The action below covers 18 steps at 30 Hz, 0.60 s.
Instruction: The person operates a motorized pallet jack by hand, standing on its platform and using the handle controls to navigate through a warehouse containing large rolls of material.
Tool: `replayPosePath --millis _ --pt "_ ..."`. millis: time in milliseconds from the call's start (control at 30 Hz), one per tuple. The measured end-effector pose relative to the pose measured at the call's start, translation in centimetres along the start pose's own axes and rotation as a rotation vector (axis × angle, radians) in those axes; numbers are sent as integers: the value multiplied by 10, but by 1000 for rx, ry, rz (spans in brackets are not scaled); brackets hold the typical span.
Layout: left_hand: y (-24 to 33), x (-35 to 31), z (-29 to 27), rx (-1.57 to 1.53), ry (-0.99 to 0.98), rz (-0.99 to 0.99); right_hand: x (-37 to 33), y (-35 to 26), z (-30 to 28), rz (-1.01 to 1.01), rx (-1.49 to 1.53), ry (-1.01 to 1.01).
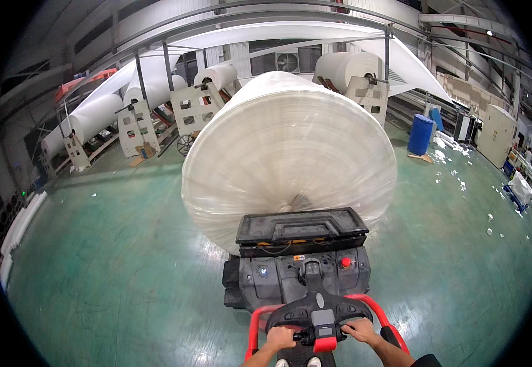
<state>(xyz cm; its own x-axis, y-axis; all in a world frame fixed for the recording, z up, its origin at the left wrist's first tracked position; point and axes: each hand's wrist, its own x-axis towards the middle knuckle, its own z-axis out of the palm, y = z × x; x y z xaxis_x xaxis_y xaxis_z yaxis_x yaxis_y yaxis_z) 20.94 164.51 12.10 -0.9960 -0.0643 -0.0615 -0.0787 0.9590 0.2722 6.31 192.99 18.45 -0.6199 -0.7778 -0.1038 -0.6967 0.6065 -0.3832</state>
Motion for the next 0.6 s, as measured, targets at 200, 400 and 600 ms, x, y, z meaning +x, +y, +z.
replayPosePath --millis 200,400,600 --pt "4 10 -8 65 -106 -34 6 12 4 25 2 -35" --pt "-6 15 8 -7 13 -12 11 5 -2 37 19 -62" --pt "-9 18 6 -8 -26 -9 12 6 1 -15 90 -8"
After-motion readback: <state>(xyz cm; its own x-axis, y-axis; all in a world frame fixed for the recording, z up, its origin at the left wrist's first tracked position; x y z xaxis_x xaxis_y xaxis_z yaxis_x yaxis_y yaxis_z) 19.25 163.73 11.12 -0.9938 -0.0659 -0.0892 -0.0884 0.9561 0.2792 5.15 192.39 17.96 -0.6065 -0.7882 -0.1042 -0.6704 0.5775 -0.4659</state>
